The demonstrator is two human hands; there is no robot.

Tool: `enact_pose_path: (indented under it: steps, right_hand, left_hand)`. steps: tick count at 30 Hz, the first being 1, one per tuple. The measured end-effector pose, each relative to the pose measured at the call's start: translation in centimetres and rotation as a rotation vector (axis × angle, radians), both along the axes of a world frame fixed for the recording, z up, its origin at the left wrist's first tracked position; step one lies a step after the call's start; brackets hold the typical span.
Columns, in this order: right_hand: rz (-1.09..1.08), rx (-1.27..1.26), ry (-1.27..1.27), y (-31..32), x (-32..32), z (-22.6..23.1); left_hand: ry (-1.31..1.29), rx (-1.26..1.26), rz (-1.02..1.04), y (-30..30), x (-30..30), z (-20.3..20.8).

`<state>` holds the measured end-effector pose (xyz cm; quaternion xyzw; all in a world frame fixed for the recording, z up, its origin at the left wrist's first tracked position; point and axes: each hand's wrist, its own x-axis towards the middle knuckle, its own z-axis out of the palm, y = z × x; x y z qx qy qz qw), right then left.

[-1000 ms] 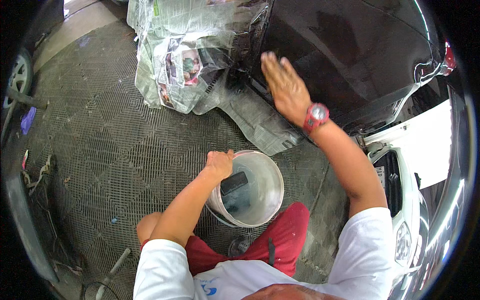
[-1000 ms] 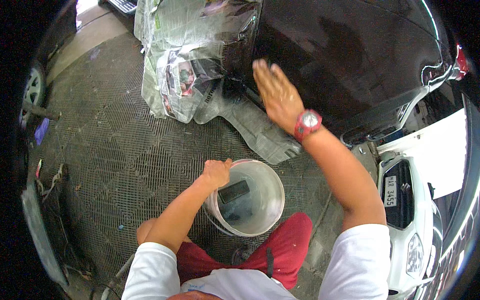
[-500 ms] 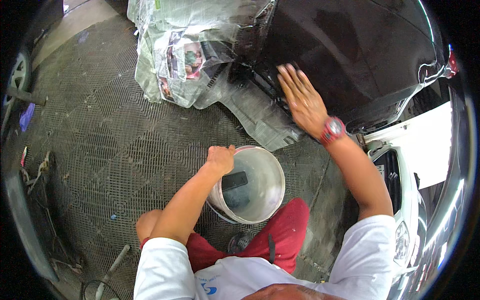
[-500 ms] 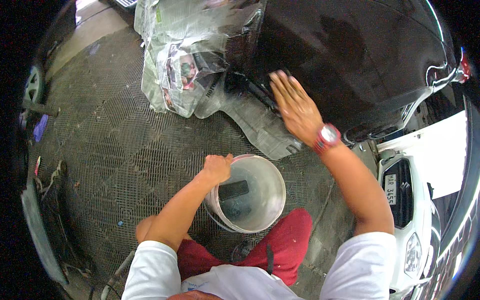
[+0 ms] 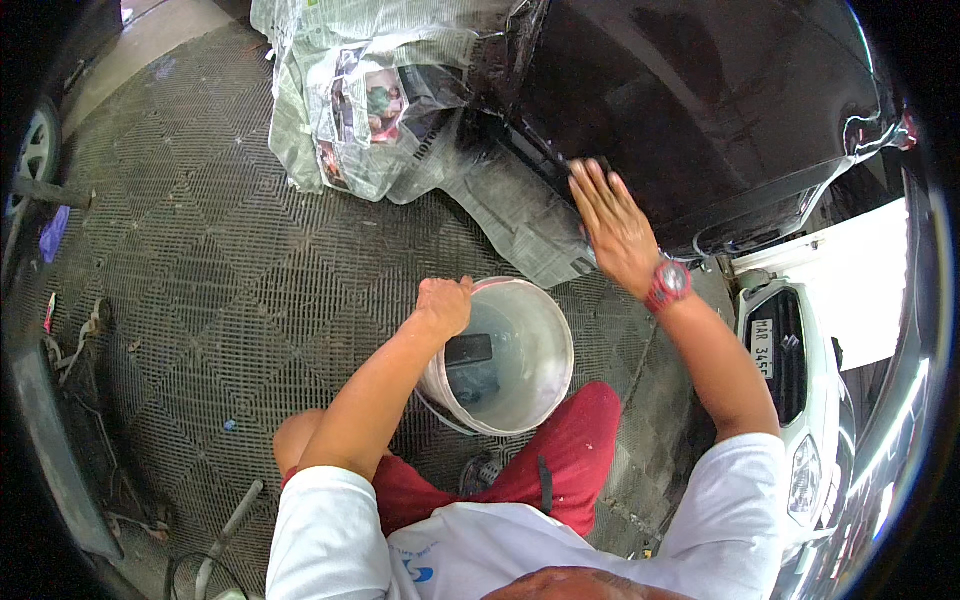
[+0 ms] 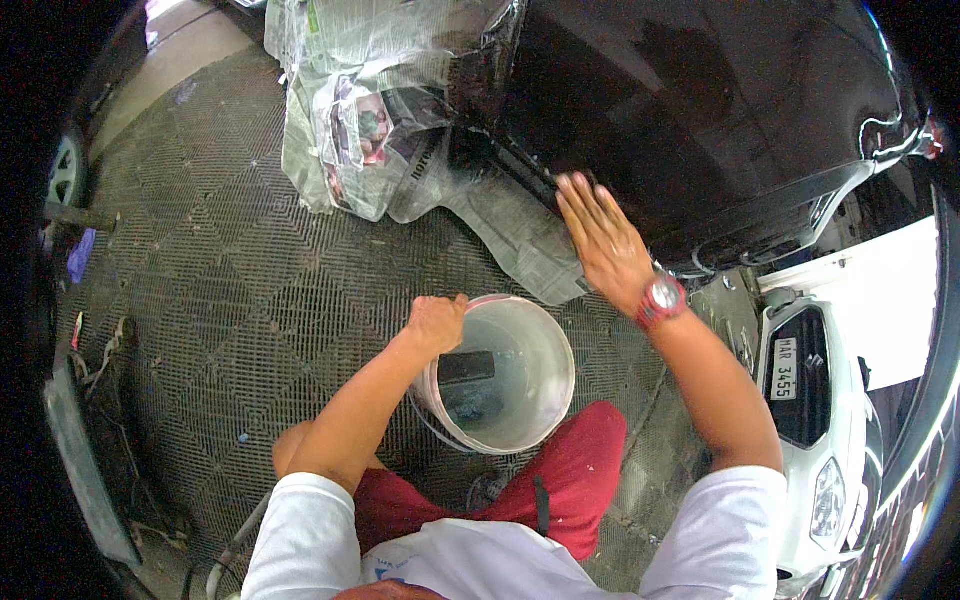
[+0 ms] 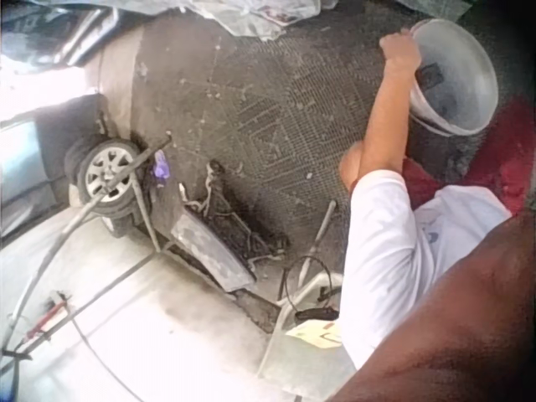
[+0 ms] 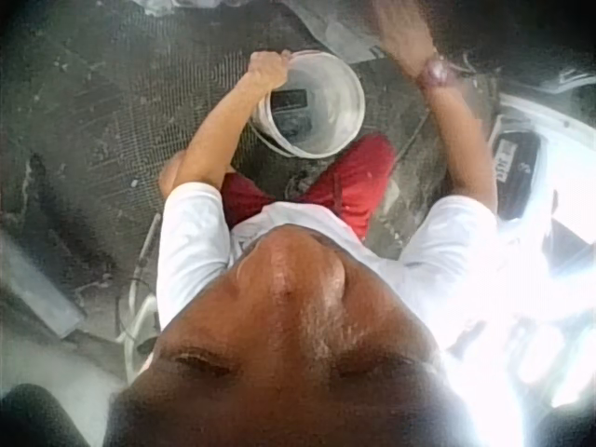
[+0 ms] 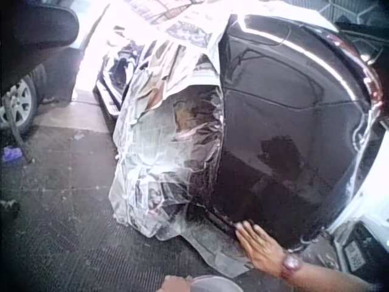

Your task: The person scrubs the hood of a black car using a sponge and water from a bucket. They repeatedly dip the sponge into the bucket and wipe the car's surface in a circular motion.

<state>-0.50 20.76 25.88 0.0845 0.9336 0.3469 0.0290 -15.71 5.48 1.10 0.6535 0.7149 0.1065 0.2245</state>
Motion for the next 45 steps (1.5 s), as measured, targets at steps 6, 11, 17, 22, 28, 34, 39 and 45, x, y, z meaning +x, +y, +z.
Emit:
enact_pose_path:
  steps: [6, 11, 17, 22, 28, 34, 39, 45]
  right_hand:
    - [0.050, -0.030, 0.095, 1.0, -5.7, -1.4]
    - [0.069, -0.078, 0.090, 0.7, -4.9, -1.2]
    - [0.021, -0.099, 0.107, 1.3, -3.8, -2.0]
    - [0.050, -0.100, 0.238, 1.4, -6.8, -2.6]
    - [-0.202, -0.031, 0.101, -1.8, 9.2, -0.4]
    - [-0.012, -0.019, 0.263, 0.3, -1.0, 1.8]
    - [-0.112, 0.020, 0.210, -0.2, 2.1, 0.4]
    - [-0.146, 0.045, 0.339, -0.6, 5.2, 6.3]
  left_hand:
    - [-0.002, 0.018, -0.035, 0.9, 1.3, -0.3]
    - [-0.012, -0.015, 0.010, 0.2, -0.2, -0.1]
    - [0.025, 0.022, -0.021, 0.7, 1.0, -0.4]
    - [0.007, 0.003, -0.019, 0.3, 0.7, 0.6]
    - [-0.020, -0.023, -0.011, 0.5, 0.1, 0.4]
    - [-0.011, -0.092, -0.041, 1.3, 0.7, 1.6]
    - [0.005, -0.025, 0.005, 1.1, 0.0, 0.1]
    - [0.012, 0.171, 0.000, 1.2, -0.1, -3.3]
